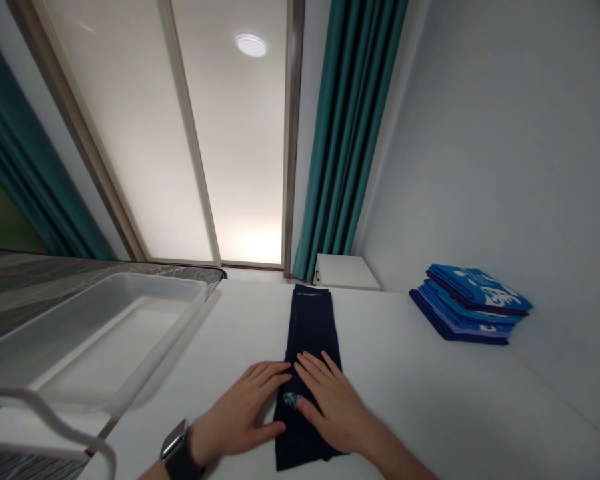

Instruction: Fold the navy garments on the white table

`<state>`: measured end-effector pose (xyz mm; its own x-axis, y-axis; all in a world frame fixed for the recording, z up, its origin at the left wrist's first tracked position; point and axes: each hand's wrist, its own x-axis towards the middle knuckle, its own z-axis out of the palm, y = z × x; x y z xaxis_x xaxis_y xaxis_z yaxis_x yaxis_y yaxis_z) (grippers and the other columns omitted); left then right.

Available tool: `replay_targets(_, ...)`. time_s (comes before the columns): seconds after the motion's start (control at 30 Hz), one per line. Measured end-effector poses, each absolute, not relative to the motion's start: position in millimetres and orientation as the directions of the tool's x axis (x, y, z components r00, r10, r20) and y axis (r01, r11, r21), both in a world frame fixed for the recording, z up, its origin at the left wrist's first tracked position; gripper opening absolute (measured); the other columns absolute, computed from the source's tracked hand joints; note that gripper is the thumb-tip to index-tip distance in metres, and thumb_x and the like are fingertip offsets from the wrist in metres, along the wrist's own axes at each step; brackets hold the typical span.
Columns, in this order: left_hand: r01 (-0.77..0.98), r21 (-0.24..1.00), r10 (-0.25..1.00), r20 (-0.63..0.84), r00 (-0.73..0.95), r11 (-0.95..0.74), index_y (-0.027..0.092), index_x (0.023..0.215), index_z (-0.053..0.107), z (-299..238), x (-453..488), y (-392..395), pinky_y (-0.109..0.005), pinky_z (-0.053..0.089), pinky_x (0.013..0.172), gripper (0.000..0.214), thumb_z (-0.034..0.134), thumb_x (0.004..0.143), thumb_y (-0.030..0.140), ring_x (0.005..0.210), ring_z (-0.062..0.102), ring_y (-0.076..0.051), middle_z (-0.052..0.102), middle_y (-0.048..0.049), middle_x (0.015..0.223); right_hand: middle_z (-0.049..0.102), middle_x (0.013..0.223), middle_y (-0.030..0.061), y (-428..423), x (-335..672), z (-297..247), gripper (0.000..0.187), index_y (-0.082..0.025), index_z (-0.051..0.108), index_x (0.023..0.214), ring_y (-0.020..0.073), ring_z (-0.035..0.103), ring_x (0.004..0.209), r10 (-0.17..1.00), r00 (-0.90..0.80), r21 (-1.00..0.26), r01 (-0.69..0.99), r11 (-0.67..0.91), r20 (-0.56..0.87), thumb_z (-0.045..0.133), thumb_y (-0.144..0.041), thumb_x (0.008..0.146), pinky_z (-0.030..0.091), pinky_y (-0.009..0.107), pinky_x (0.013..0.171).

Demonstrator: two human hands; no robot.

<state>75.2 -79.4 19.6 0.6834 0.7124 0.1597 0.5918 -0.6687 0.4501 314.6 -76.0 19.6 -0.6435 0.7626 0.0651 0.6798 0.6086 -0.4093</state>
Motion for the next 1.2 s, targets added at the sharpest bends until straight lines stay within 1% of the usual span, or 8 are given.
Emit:
replay_targets(0.13, 0.539, 0.433, 0.659, 0.200, 0.725, -0.723, 0.028, 0.141, 0.043, 22, 74, -80, -0.049, 0.030, 0.114, 0.061, 0.062, 0.082, 0.028, 0.141, 0.031, -0.027, 0.037, -0.0074, 0.152, 0.043, 0.148, 0.0067, -79, 321, 21, 0.043, -0.022, 0.050, 0.137, 0.0198, 0.034, 0.139, 0.772, -0.619, -0.507, 0.624, 0.595, 0.145, 0.040, -0.035, 0.097, 0.021, 0.048, 0.118)
replay_targets(0.27, 0.498, 0.458, 0.632, 0.202, 0.748, -0.736, 0.029, 0.141, 0.042, 22, 73, -81, -0.044, 0.036, 0.112, 0.060, 0.060, 0.084, 0.025, 0.134, 0.042, -0.024, 0.046, -0.0082, 0.146, 0.053, 0.139, 0.0077, -83, 324, 24, 0.040, -0.021, 0.057, 0.131, 0.0203, 0.041, 0.135, 0.752, -0.632, -0.532, 0.578, 0.618, 0.186, 0.046, -0.029, 0.093, 0.026, 0.047, 0.116)
replay_targets(0.5, 0.494, 0.510, 0.668, 0.242, 0.704, -0.705, 0.027, 0.139, 0.046, 21, 72, -82, -0.042, 0.039, 0.110, 0.048, 0.048, 0.091, 0.025, 0.130, 0.047, -0.023, 0.052, -0.0088, 0.141, 0.028, 0.155, 0.0058, -86, 327, 26, 0.069, -0.026, 0.028, 0.150, 0.0228, 0.023, 0.143, 0.667, -0.743, -0.486, 0.568, 0.664, 0.042, 0.055, -0.039, 0.088, 0.011, 0.048, 0.119)
replay_targets(0.7, 0.570, 0.621, 0.824, 0.241, 0.513, -0.537, 0.025, 0.140, 0.044, 13, 74, -61, -0.041, 0.035, 0.113, 0.043, 0.035, 0.099, 0.033, 0.131, 0.046, -0.021, 0.049, -0.0069, 0.144, 0.025, 0.157, 0.0032, -89, 326, 30, 0.069, -0.030, 0.026, 0.150, 0.0230, 0.021, 0.144, 0.676, -0.737, -0.480, 0.591, 0.649, 0.006, 0.054, -0.038, 0.088, 0.008, 0.050, 0.119)
replay_targets(0.8, 0.546, 0.675, 0.848, 0.244, 0.470, -0.496, 0.022, 0.138, 0.046, 11, 84, -33, -0.041, 0.040, 0.107, 0.044, 0.041, 0.096, 0.034, 0.119, 0.054, -0.022, 0.060, -0.0088, 0.130, 0.026, 0.156, 0.0024, -90, 324, 34, 0.068, -0.030, 0.028, 0.149, 0.0226, 0.022, 0.144, 0.693, -0.721, -0.480, 0.612, 0.628, -0.014, 0.055, -0.036, 0.087, 0.007, 0.050, 0.119)
replay_targets(0.87, 0.525, 0.737, 0.881, 0.208, 0.424, -0.426, 0.019, 0.137, 0.046, 11, 93, -6, -0.036, 0.047, 0.096, 0.044, 0.040, 0.095, 0.033, 0.100, 0.062, -0.020, 0.068, -0.0067, 0.108, 0.026, 0.156, 0.0022, -90, 324, 35, 0.069, -0.031, 0.028, 0.149, 0.0225, 0.022, 0.144, 0.695, -0.719, -0.488, 0.613, 0.622, -0.018, 0.055, -0.035, 0.086, 0.007, 0.050, 0.119)
replay_targets(0.97, 0.531, 0.784, 0.933, 0.165, 0.321, -0.322, 0.012, 0.134, 0.048, 10, 107, 43, -0.030, 0.049, 0.080, 0.046, 0.039, 0.093, 0.029, 0.079, 0.062, -0.017, 0.068, -0.0039, 0.084, 0.026, 0.156, 0.0020, -89, 324, 34, 0.068, -0.032, 0.029, 0.149, 0.0230, 0.022, 0.144, 0.693, -0.721, -0.511, 0.604, 0.612, -0.023, 0.055, -0.036, 0.086, 0.007, 0.050, 0.119)
replay_targets(1.2, 0.619, 0.751, 0.969, 0.120, 0.214, -0.229, 0.009, 0.119, 0.058, 1, 133, 126, -0.028, 0.044, 0.071, 0.038, 0.039, 0.091, 0.027, 0.072, 0.059, -0.018, 0.065, -0.0048, 0.075, 0.025, 0.157, 0.0005, -86, 328, 30, 0.066, -0.035, 0.025, 0.150, 0.0228, 0.020, 0.144, 0.681, -0.732, -0.560, 0.571, 0.600, -0.018, 0.052, -0.042, 0.089, 0.005, 0.049, 0.119)
